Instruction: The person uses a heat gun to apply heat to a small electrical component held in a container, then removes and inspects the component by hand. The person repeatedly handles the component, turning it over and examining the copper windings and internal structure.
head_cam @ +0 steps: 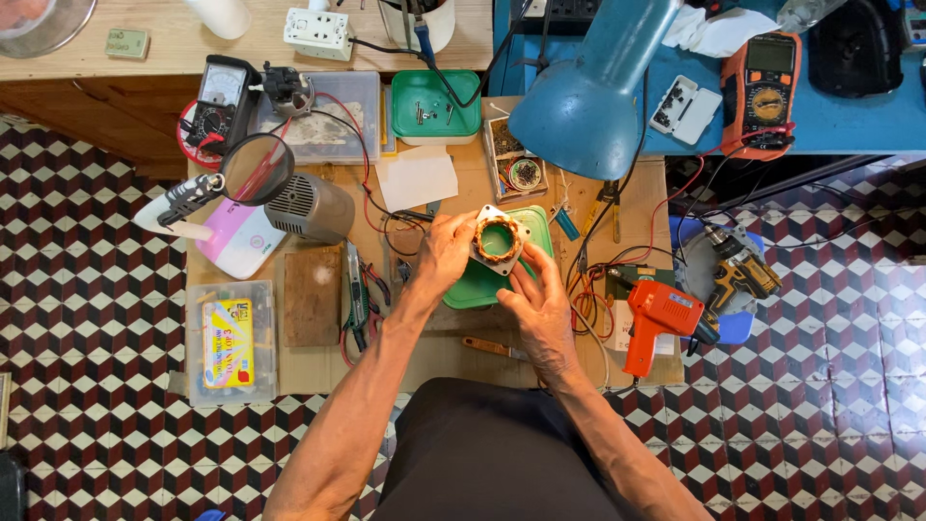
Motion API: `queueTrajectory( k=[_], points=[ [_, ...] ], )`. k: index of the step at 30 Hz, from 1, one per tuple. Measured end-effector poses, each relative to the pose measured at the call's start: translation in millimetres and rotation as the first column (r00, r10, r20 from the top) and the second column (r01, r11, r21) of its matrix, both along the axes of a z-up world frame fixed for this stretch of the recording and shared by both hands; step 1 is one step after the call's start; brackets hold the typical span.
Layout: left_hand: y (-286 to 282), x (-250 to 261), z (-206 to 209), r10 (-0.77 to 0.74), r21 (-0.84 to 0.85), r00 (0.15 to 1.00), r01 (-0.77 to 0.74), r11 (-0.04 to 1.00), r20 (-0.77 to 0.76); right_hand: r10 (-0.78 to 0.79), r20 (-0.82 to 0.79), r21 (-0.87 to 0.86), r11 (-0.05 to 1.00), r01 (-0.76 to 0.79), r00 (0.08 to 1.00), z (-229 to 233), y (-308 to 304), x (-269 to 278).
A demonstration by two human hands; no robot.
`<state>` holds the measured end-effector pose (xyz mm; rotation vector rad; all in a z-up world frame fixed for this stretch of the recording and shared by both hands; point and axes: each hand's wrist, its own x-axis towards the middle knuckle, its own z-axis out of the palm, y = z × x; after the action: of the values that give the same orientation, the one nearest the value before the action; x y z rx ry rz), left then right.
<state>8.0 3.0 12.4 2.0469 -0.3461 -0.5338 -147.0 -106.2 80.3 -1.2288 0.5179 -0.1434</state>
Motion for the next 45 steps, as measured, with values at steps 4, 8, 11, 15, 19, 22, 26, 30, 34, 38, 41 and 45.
queueTrajectory(
  k=[4, 8, 11, 15, 19, 22, 26, 30, 34, 38, 41, 45],
  points=[
    [4.4, 12.3, 10.2, -0.161, -0.066, 0.985, 0.157, 0.985, -0.054, -0.058, 0.034, 0.089, 0.995, 0.055, 0.998, 5.3, 11.2, -3.7],
    [4.5, 26.7, 10.8, -0.272, -0.094, 0.96, 0.265, 0.96, -0.066, -0.127, -0.002, 0.203, 0.971, 0.125, 0.992, 2.4, 22.6, -8.9],
    [1.2, 34.8, 7.9, -0.342, -0.073, 0.939, 0.339, 0.938, -0.032, -0.144, -0.028, 0.289, 0.946, 0.145, 0.989, -2.2, 28.7, -14.2],
    [-3.9, 40.1, 5.5, -0.371, -0.068, 0.929, 0.37, 0.927, -0.01, -0.169, -0.003, 0.298, 0.941, 0.162, 0.986, -10.2, 30.6, -15.8],
    [-0.5, 32.2, 7.0, -0.283, -0.099, 0.959, 0.282, 0.954, 0.009, -0.118, -0.084, 0.158, 0.979, 0.131, 0.989, -13.3, 20.6, -19.3],
    [11.4, 18.5, 13.0, -0.118, -0.133, 0.985, 0.134, 0.982, 0.125, -0.102, -0.134, 0.0, 0.995, 0.103, 0.986, -14.3, 14.2, -23.6],
    [24.7, -16.6, 40.3, 0.134, -0.015, 0.984, -0.137, 0.991, -0.117, -0.101, -0.175, -0.167, 0.983, 0.072, 0.979, -17.3, 5.4, -21.1],
    [29.7, -29.4, 42.7, 0.156, -0.093, 0.971, -0.175, 0.98, -0.181, -0.116, -0.144, -0.238, 0.968, 0.08, 0.983, -24.6, 0.8, -13.0],
    [22.1, -31.2, 17.9, 0.108, -0.299, 0.992, -0.085, 0.95, 0.06, -0.117, -0.135, -0.2, 0.976, 0.089, 0.984, -30.1, -3.0, -13.9],
    [17.7, -28.3, 5.6, 0.169, -0.229, 0.974, -0.201, 0.952, -0.152, -0.169, -0.124, -0.158, 0.976, 0.148, 0.978, -31.5, -4.2, -12.3],
    [14.7, -22.3, 1.3, 0.174, -0.23, 0.968, -0.213, 0.95, -0.178, -0.222, -0.181, -0.096, 0.974, 0.207, 0.958, -26.6, -3.1, -5.6],
    [18.8, -12.8, -2.4, 0.073, -0.104, 0.981, -0.092, 0.99, -0.179, -0.203, -0.275, 0.058, 0.972, 0.227, 0.94, -17.3, -2.1, 8.3]
  ],
)
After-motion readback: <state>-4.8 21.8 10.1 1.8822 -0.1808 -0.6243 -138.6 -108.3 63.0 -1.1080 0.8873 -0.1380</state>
